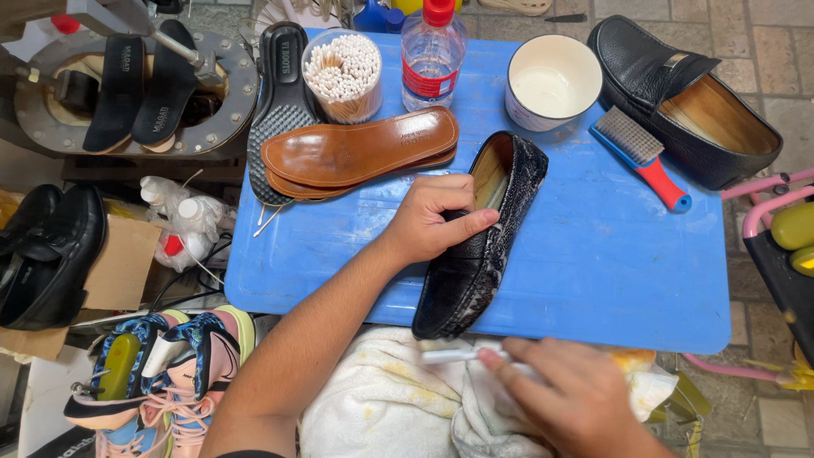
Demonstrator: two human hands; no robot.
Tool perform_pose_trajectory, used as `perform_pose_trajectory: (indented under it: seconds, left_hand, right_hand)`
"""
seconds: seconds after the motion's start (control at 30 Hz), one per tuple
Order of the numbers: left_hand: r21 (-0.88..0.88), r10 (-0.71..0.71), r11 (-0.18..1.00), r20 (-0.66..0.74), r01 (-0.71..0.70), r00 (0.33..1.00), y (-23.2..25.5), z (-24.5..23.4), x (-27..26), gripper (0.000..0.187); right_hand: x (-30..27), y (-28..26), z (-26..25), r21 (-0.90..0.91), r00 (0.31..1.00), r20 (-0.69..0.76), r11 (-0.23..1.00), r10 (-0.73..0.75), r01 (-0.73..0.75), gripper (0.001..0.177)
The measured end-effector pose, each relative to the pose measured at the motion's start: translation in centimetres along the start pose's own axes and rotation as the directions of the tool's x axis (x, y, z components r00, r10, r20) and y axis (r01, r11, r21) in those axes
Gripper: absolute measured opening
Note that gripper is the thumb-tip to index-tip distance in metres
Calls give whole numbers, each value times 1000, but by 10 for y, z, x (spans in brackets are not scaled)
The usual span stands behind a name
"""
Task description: The person cleans a black leather loafer using a toothbrush and a white cleaning solution. They apply the solution to the shoe's exterior and interior, scrubbing with the brush, and then wipe the shoe with a white cloth. The person handles the shoe, turning it over to clean different areas, and repeatedly dips the brush into a bowl of solution.
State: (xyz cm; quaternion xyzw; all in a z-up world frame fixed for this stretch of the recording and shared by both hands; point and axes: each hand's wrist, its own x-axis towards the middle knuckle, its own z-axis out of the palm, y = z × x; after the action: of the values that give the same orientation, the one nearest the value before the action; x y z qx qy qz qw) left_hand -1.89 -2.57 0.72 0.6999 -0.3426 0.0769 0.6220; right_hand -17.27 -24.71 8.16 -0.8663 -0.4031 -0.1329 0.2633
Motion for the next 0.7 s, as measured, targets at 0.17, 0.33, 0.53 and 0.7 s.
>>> perform_pose_trajectory:
  seconds: [0.17, 0.33, 0.53, 0.7]
  left_hand:
    - [30, -35, 999, -108, 38, 994, 14, 14, 8, 38]
    - [105, -155, 979, -167, 174, 974, 26, 37, 30, 40]
    - [177, -184, 961, -160, 211, 970, 31, 59, 57, 26]
    - [347, -245, 898, -116, 270, 963, 25, 74, 62, 28]
  right_hand:
    - [-32, 57, -11, -25, 992, -117, 998, 47, -50, 36]
    - [-65, 81, -8, 122, 968, -222, 989, 113, -88, 36]
    - [-66, 85, -39, -82, 975, -219, 994, 47, -66, 31]
    - [-59, 88, -54, -148, 988, -140, 985, 72, -93, 34]
